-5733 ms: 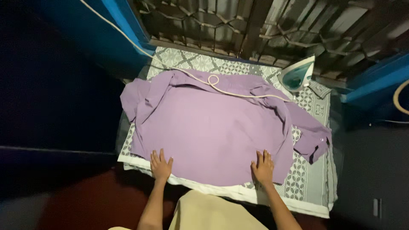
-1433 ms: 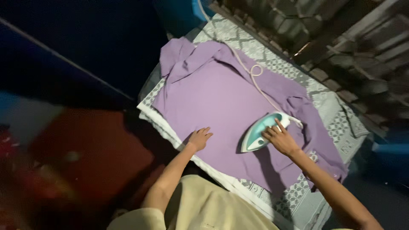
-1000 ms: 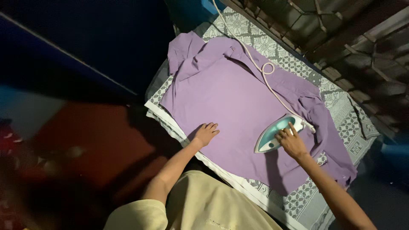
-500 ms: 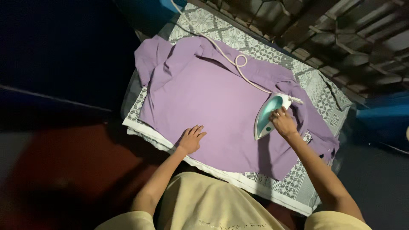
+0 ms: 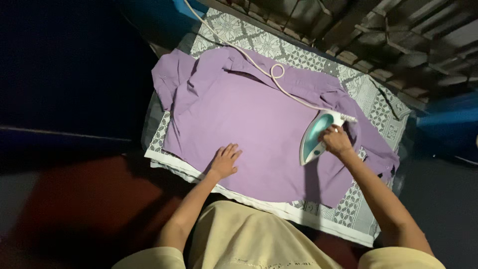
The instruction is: The person irons a purple long-sleeved shirt laid flat on a patterned cloth. They repeatedly smooth the fabric with their hands and move the iron across the body and sleeves to remove wrinkles.
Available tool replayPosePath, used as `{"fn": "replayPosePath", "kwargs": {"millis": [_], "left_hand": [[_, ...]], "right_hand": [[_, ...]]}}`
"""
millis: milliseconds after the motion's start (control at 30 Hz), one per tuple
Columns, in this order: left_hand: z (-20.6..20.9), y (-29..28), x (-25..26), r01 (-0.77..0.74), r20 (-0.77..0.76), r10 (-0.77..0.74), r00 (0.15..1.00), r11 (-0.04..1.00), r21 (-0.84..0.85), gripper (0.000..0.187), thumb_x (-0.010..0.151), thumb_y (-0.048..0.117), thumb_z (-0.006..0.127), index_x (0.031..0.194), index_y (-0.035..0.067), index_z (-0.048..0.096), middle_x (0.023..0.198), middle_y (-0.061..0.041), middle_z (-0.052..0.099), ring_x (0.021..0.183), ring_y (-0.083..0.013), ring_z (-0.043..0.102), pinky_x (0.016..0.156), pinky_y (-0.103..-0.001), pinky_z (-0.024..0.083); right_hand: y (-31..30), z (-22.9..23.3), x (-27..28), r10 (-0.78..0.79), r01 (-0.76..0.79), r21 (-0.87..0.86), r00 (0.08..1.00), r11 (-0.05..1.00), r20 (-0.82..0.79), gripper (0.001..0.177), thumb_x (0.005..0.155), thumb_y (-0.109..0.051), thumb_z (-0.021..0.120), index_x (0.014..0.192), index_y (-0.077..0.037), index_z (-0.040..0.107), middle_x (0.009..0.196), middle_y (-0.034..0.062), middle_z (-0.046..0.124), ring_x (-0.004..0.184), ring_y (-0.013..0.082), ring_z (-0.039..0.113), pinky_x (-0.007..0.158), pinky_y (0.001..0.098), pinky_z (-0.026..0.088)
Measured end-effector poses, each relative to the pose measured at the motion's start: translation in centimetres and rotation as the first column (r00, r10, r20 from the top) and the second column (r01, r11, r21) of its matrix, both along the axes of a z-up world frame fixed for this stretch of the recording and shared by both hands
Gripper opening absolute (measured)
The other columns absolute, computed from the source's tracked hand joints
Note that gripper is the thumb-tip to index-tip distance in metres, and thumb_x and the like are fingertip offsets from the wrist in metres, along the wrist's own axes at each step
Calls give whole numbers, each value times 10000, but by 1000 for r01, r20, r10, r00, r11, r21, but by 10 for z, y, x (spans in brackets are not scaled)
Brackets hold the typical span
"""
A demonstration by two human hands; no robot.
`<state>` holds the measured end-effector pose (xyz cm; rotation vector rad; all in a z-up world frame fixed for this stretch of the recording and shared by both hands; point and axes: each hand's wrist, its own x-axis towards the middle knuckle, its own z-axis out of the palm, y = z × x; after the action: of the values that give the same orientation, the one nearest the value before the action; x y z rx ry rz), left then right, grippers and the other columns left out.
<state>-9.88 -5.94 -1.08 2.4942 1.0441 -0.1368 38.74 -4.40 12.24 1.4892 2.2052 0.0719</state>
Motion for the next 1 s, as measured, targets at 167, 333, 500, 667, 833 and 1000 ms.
{"fn": "replayPosePath", "kwargs": {"millis": [167, 333, 500, 667, 833, 1000], "left_hand": [[6, 5, -10, -59, -31, 59, 998, 998, 4, 929, 863, 564, 664, 1617, 228, 237, 1698, -66, 138, 1559, -263, 93, 1240, -583, 99], [6, 3, -5, -95, -26, 94, 995, 994, -44, 946, 872, 593, 647, 1622, 231, 199, 1704, -73, 94, 1570, -280, 44, 1233, -619, 50], [6, -5, 3, -124, -81, 118, 990, 990, -65, 954, 897, 584, 636, 1634, 219, 154, 1716, -87, 53, 1578, -302, 13, 1229, -633, 50], [12, -13, 12, -218, -79, 208, 975, 965, -145, 975, 898, 547, 659, 1636, 224, 110, 1715, -86, 3, 1578, -315, -21, 1231, -631, 43], [18, -34, 24, -295, -157, 269, 950, 939, -176, 1028, 872, 483, 715, 1641, 214, 87, 1720, -99, -59, 1576, -329, -77, 1231, -631, 36], [22, -52, 31, -332, -203, 290, 935, 918, -218, 1082, 837, 433, 758, 1649, 222, 74, 1719, -117, -78, 1583, -337, -86, 1245, -618, 45]], "right_hand": [[7, -8, 9, -40, 44, -46, 996, 998, 78, 266, 805, -189, 689, 1003, -338, 783, 1178, -98, 707, 1242, 134, 567, 1201, 377, 324], [5, -9, 10, -43, 47, -93, 998, 995, 43, 331, 739, -203, 723, 1047, -310, 778, 1190, -73, 697, 1272, 168, 542, 1191, 381, 316], [-3, -16, 12, -58, 57, -29, 998, 998, -29, 249, 827, -173, 690, 1007, -311, 793, 1209, -47, 702, 1284, 188, 536, 1213, 392, 314], [-9, -20, 1, -59, 58, -77, 998, 995, -17, 263, 824, -194, 665, 1020, -317, 791, 1186, -55, 702, 1307, 182, 514, 1207, 407, 300], [-24, -25, -5, 25, -25, -90, 1000, 996, -11, 268, 836, -197, 660, 1039, -323, 779, 1158, -56, 702, 1258, 190, 523, 1191, 416, 304], [-47, -22, -15, 96, -106, -131, 992, 986, -81, 298, 764, -202, 705, 1040, -298, 764, 1104, -44, 696, 1198, 210, 536, 1112, 384, 364]]}}
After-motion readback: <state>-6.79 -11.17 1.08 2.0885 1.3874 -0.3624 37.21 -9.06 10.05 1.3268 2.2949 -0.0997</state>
